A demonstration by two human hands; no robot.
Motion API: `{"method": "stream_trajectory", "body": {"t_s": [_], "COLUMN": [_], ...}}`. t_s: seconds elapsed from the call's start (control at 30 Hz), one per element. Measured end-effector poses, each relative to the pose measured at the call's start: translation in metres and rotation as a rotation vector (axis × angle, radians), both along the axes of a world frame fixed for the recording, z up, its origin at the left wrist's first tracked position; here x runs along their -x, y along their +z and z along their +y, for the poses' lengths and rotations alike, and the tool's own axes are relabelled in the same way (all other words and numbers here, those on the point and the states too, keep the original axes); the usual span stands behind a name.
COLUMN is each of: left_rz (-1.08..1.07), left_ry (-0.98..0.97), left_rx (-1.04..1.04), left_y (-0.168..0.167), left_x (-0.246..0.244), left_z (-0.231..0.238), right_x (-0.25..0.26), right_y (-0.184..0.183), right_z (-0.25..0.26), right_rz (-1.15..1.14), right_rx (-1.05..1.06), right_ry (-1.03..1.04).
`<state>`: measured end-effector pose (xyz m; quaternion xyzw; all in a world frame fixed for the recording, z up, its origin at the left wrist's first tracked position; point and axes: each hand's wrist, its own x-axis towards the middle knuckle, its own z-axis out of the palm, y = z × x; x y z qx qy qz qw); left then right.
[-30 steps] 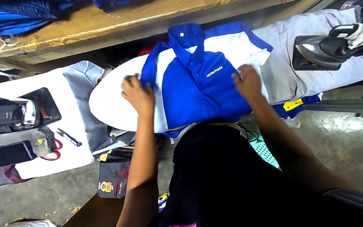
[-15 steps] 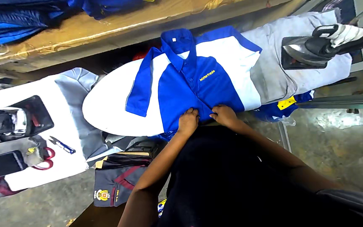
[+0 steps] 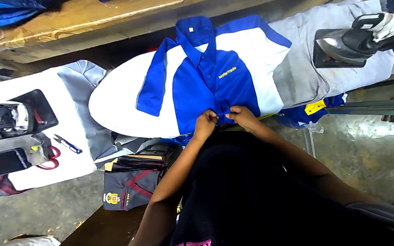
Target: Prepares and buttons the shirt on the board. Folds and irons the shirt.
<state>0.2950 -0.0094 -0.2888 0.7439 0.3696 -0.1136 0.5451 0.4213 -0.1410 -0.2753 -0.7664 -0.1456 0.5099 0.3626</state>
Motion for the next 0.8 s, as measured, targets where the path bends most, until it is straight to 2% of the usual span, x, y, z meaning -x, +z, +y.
{"method": "stream_trajectory", "body": {"t_s": [0.1,0.2,0.27,0.43,0.5,0.57,0.7,0.8], "left_rz": [-0.015,-0.014,0.008,0.029,0.023,0.025,0.033,0.012], "left_ry": [-0.001,-0.026,-0.04,-0.022,-0.016,-0.005,0.063,0.118], "left_rx": [-0.01,-0.032,-0.029,-0.03,-0.016,0.022,0.099,0.153], "left_y": [-0.002,-0.003,-0.003,-0.006,-0.007,-0.006,-0.004,-0.004], "left_x": [0.003,0.004,0.005,0.005,0.005,0.005,0.004,0.003], "left_z": [0.0,-0.001,-0.001,-0.003,-0.004,-0.004,-0.006,-0.007], "right_x": [-0.001,-0.001,0.002,0.01,0.01,0.009,0.012,0.017], "right_y": [-0.011,-0.018,-0.023,-0.028,-0.027,-0.021,-0.012,-0.021], "right_z": [-0.001,-0.005,-0.009,-0.009,-0.005,0.002,0.011,0.013], "right_rz": [0.119,0.124,0.047,-0.348,-0.414,-0.354,-0.063,-0.128], "right_rx": [-0.03,-0.049,-0.051,-0.021,-0.024,-0.015,-0.019,-0.056], "right_ry": [-0.11,-0.089,-0.031,0.137,0.185,0.201,0.027,0.011]}}
